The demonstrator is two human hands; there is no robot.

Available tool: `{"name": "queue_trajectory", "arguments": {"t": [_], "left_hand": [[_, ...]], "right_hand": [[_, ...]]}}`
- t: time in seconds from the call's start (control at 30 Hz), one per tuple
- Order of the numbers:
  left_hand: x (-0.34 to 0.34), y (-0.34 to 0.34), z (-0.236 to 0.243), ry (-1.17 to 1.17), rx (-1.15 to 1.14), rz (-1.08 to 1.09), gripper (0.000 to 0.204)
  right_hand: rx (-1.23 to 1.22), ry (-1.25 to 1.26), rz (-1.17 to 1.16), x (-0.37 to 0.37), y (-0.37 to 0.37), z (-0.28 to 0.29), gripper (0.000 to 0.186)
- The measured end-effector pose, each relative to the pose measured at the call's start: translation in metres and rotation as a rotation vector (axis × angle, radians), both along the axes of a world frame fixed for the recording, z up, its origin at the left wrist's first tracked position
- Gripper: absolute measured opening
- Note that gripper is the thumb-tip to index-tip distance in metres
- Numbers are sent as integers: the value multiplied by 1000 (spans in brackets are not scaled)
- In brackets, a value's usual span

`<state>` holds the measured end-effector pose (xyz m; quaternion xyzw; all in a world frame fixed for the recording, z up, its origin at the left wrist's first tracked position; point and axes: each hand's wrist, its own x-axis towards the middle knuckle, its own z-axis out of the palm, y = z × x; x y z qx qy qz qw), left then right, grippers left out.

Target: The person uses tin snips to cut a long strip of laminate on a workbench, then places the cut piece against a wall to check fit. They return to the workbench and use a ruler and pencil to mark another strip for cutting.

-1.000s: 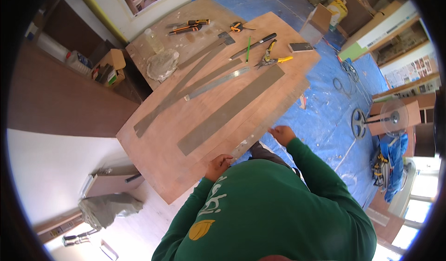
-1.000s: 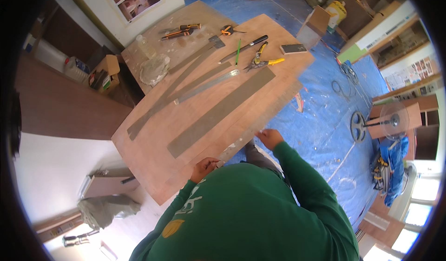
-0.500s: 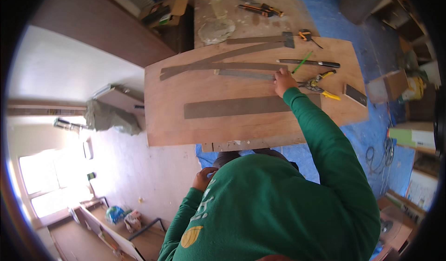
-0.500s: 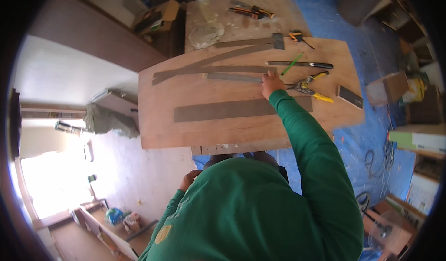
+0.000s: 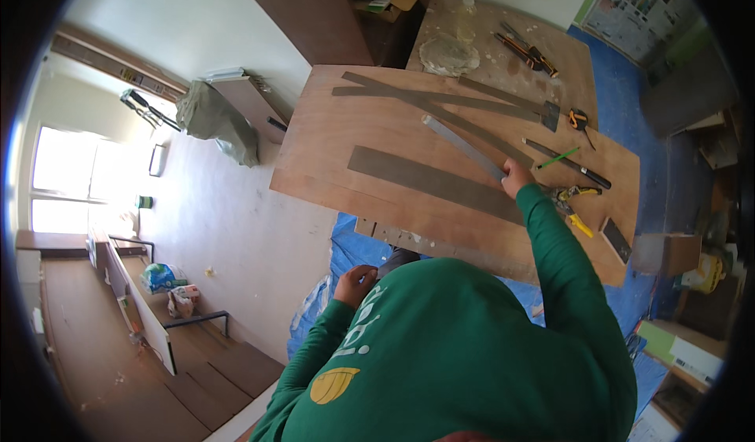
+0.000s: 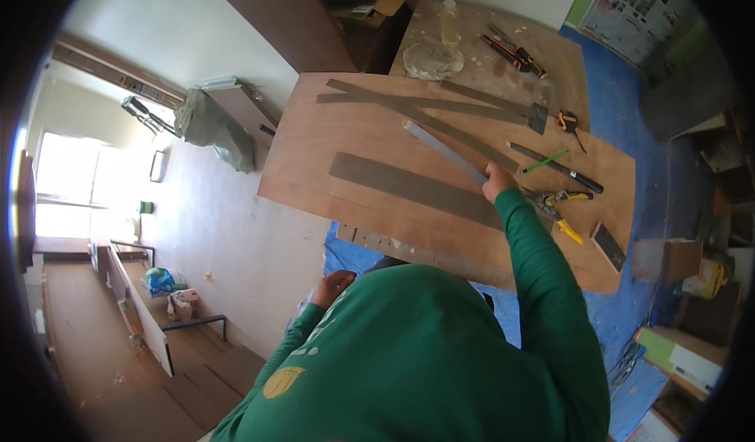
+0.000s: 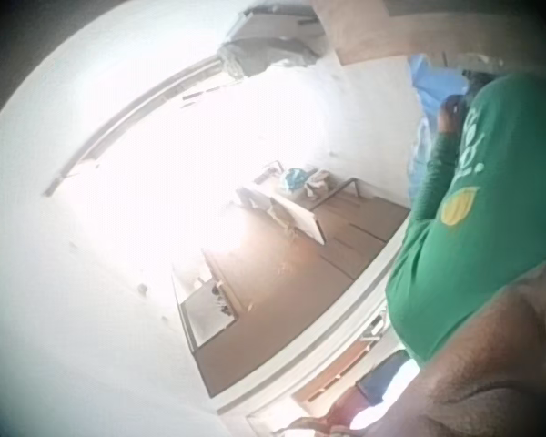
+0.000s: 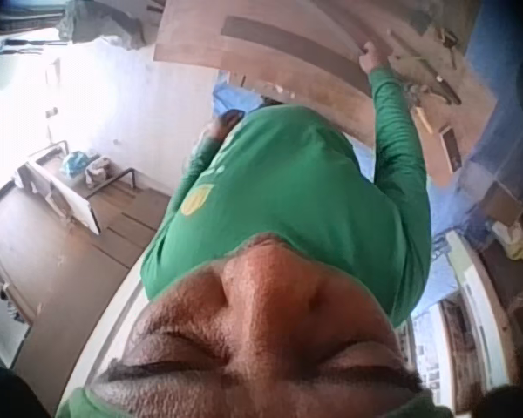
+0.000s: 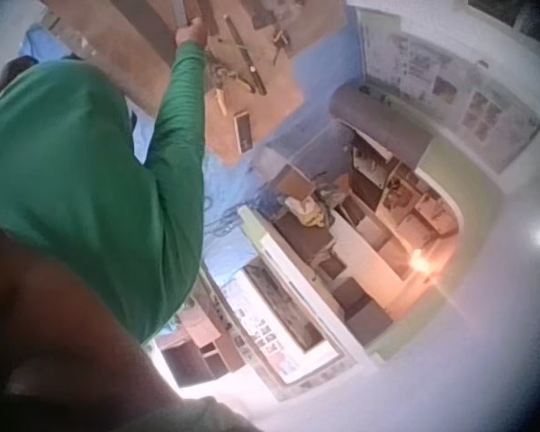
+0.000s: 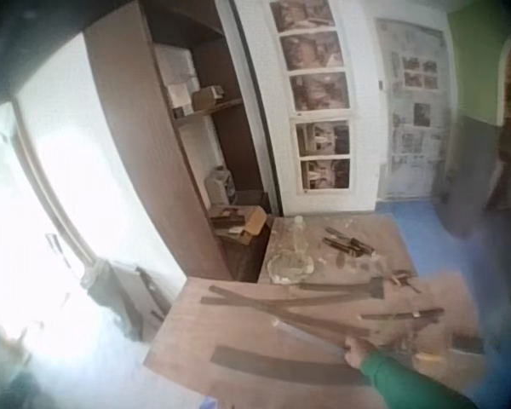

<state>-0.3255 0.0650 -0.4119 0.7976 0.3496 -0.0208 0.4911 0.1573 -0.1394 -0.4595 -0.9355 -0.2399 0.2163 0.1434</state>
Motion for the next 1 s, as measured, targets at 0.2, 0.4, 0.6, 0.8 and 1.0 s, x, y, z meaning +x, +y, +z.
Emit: {"name": "queue_trajectory", "arguments": {"t": [0.2,0.4,0.6,0.8,1.0], "left_hand": [[36,20,-7,-12,140,-24,28],[94,47,-6,-253,87,26,22],[161,61,-12,-106,155,114,24],[178,89,-52,-309,517,307,33],[174,118,-79,-167,613,353,60]], "right_hand": [[328,1,-99,-53,-26,-14,21],[467,275,-139,-100,-55,11,30],[535,227,42,-123,-45,33,36],[506,95,265,-122,12,46,37],[480,32,398,-115,65,20,38]]}}
